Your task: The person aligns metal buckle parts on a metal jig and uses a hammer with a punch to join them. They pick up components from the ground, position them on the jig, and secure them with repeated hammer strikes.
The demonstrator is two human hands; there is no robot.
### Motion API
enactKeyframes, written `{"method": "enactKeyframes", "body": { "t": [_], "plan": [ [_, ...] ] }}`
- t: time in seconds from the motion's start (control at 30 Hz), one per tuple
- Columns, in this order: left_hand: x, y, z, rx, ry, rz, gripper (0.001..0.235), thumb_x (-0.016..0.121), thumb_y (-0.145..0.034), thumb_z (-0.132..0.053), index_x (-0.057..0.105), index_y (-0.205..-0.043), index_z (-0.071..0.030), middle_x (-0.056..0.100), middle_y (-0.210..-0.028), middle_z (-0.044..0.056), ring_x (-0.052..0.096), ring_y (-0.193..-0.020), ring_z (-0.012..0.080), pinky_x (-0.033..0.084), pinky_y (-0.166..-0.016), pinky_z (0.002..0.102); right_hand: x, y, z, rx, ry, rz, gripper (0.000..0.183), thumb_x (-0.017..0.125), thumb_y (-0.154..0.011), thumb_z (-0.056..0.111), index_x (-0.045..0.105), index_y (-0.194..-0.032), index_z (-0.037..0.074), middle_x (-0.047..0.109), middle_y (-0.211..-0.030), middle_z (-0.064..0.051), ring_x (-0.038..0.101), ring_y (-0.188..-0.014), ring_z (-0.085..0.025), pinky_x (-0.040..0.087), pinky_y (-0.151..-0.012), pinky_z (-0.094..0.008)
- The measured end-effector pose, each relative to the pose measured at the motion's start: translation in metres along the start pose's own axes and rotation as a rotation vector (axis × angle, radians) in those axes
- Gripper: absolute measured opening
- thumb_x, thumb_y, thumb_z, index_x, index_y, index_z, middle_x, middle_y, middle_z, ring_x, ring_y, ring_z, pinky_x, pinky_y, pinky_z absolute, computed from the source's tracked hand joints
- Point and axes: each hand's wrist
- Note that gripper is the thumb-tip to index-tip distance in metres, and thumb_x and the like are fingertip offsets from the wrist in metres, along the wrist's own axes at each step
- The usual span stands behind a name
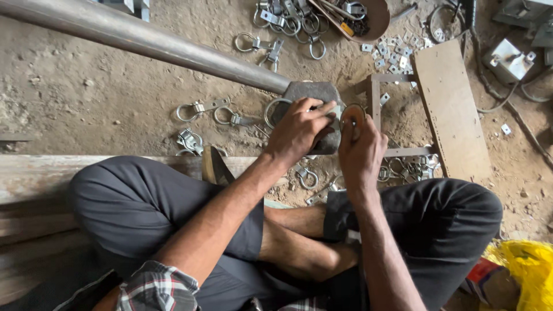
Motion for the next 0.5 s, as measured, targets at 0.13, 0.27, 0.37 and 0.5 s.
{"method": "enactKeyframes", "body": {
  "t": [0.13, 0.27, 0.37, 0.5],
  "plan": [
    [0.003, 0.005, -0.003, -0.042, 0.028, 0.020, 0.024, 0.071, -0.094, -0.010, 0.076, -0.117, -0.006, 0.074, -0.124, 0.007, 0.065, -0.118, 0.0272, 0.052, -0.107, 0.042, 0.006, -0.019, -0.009, -0.168, 0.192, -0.034, 0.013, 0.058, -0.109, 0.018, 0.069, -0.108, 0.012, 0.071, -0.083, -0.009, 0.058, -0.062, -0.023, 0.038, -0.082, -0.044],
    [-0.008, -0.001, -0.005, -0.028, 0.030, 0.010, 0.019, 0.072, -0.095, -0.011, 0.075, -0.113, -0.007, 0.073, -0.130, 0.007, 0.065, -0.119, 0.0263, 0.052, -0.108, 0.038, -0.001, 0.000, 0.000, -0.076, 0.057, -0.033, 0.013, 0.058, -0.108, 0.020, 0.067, -0.113, 0.013, 0.069, -0.089, -0.008, 0.064, -0.072, -0.020, 0.044, -0.077, -0.038],
    [-0.011, -0.002, -0.003, -0.018, 0.033, 0.002, 0.022, 0.072, -0.093, -0.013, 0.076, -0.114, -0.006, 0.073, -0.129, 0.007, 0.064, -0.118, 0.0281, 0.052, -0.106, 0.040, 0.006, -0.016, -0.002, -0.163, 0.107, -0.058, 0.014, 0.058, -0.107, 0.018, 0.069, -0.112, 0.012, 0.071, -0.090, -0.008, 0.062, -0.069, -0.022, 0.041, -0.078, -0.040],
    [-0.008, 0.003, -0.003, -0.050, 0.106, 0.008, 0.029, 0.073, -0.093, -0.015, 0.077, -0.119, -0.005, 0.073, -0.128, 0.006, 0.064, -0.116, 0.0278, 0.052, -0.106, 0.041, 0.003, -0.015, -0.005, -0.228, 0.118, -0.064, 0.015, 0.056, -0.105, 0.015, 0.068, -0.105, 0.006, 0.072, -0.093, -0.012, 0.060, -0.073, -0.026, 0.038, -0.079, -0.045]
  ]
}}
Point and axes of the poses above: each hand's wrist, its own y-axis away from the middle knuckle, its own x-axis out of the palm, z = x × y
